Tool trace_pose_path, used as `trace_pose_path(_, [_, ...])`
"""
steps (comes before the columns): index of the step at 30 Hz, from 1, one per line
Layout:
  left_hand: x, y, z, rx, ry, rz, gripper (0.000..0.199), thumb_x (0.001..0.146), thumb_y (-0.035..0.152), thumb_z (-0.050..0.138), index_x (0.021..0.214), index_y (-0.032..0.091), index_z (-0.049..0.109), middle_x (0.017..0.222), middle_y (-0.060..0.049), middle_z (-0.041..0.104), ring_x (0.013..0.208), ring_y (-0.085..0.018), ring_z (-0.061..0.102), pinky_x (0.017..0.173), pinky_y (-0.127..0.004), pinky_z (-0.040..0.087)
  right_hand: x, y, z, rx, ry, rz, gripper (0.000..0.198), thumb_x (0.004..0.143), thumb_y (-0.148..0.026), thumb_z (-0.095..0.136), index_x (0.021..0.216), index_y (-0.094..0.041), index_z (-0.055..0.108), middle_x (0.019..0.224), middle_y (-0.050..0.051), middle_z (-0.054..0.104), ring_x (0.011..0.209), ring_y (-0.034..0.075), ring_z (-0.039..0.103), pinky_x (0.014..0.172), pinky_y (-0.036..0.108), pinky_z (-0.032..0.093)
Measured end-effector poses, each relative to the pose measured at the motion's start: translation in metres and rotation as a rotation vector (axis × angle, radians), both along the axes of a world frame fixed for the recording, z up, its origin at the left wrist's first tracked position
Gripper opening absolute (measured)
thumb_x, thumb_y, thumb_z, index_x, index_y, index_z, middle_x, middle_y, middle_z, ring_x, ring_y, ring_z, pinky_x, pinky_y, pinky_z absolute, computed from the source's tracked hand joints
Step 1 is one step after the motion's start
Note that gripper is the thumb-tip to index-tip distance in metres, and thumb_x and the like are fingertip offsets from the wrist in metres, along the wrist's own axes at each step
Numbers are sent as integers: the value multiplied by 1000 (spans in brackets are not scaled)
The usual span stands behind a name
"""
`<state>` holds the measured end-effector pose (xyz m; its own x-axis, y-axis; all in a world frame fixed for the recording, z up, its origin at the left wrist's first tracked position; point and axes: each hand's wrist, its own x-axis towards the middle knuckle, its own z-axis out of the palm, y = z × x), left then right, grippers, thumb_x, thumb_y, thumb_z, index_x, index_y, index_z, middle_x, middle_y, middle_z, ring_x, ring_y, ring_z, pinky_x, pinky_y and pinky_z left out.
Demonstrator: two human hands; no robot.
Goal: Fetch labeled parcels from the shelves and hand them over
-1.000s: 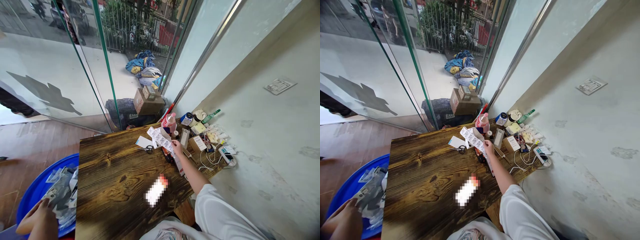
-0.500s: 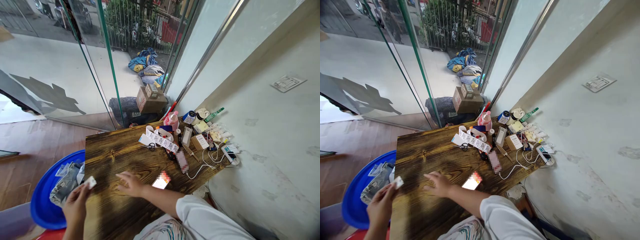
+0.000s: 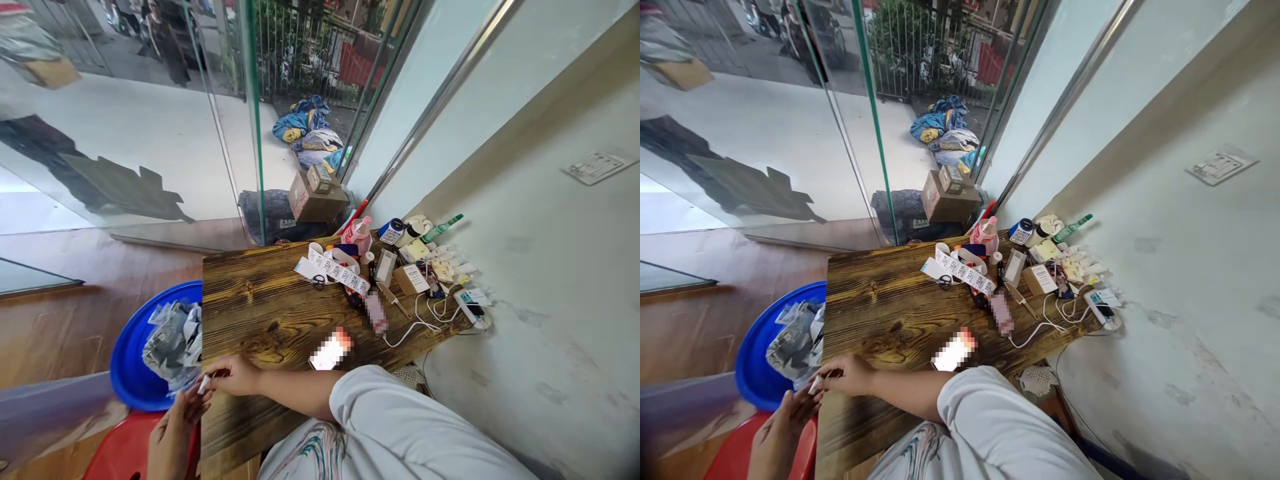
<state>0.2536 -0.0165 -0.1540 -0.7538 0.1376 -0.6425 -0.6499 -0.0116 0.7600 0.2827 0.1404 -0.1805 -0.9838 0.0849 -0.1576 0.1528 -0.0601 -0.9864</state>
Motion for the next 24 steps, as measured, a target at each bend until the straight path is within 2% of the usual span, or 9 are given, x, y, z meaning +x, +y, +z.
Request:
trace_pose_path(2, [0, -10, 5, -29, 124, -145, 47, 64, 49, 74, 100, 19, 73, 107, -6, 72, 100, -27, 66, 82, -36, 57, -4, -17, -2, 97, -35, -124, 30, 77, -46, 68, 90, -20, 75, 85, 3, 70, 80, 17, 63, 74, 29, 50])
trace_pose_path(5, [0, -21, 7, -283, 417, -288, 49, 63, 53, 72, 98, 19, 74, 107, -8, 72, 106, -30, 63, 97, -41, 49, -9, -43, -5, 142, -46, -167, 22, 76, -35, 69, 89, -19, 74, 87, 5, 71, 85, 20, 63, 80, 33, 50])
trace_pose_path(7, [-3, -26, 5, -429, 528, -250, 50, 69, 57, 64, 97, 18, 74, 103, -10, 72, 99, -29, 65, 94, -41, 50, -16, -57, -11, 156, -70, -172, 20, 78, -29, 64, 93, -18, 72, 84, 4, 72, 78, 18, 65, 74, 31, 51])
trace_pose_path(10, [-8, -31, 6, -530, 584, -99, 56, 80, 56, 55, 121, 19, 64, 102, -10, 72, 92, -25, 67, 84, -37, 52, -37, -67, -22, 231, -148, -235, 21, 80, -22, 58, 98, -16, 68, 82, 3, 71, 71, 16, 65, 67, 27, 51])
trace_pose_path(13, [-9, -39, 9, -526, 622, 30, 62, 83, 52, 55, 136, 20, 50, 101, -9, 71, 91, -24, 67, 83, -35, 52, -65, -68, -31, 368, -234, -292, 14, 78, -18, 61, 91, -17, 67, 81, 3, 71, 73, 15, 64, 71, 27, 50])
trace_pose_path(15, [1, -52, 11, -498, 603, 27, 57, 85, 51, 54, 131, 18, 55, 107, -12, 69, 98, -25, 65, 89, -38, 50, -82, -71, -29, 464, -267, -254, 2, 75, -18, 66, 78, -17, 66, 77, 2, 70, 75, 15, 64, 76, 30, 50])
trace_pose_path(19, [45, -85, 2, -378, 514, -45, 49, 85, 54, 50, 114, 19, 68, 118, -15, 66, 113, -29, 59, 102, -42, 45, -106, -87, -23, 650, -255, -86, 17, 85, -28, 62, 72, -16, 64, 79, 3, 69, 80, 15, 63, 84, 36, 49])
trace_pose_path(22, [70, -106, -12, -334, 403, 73, 58, 76, 71, 48, 96, 24, 74, 91, -15, 71, 90, -32, 67, 89, -45, 54, -130, -99, -33, 782, -209, 24, 14, 84, -23, 59, 75, -16, 67, 81, 6, 70, 83, 20, 65, 84, 41, 48])
trace_pose_path(24, [84, -121, -15, -325, 351, 157, 62, 67, 80, 47, 86, 29, 76, 75, -14, 69, 78, -34, 68, 82, -48, 56, -144, -107, -43, 856, -187, 67, 16, 79, -16, 56, 70, -21, 69, 82, 15, 71, 84, 27, 67, 79, 41, 47])
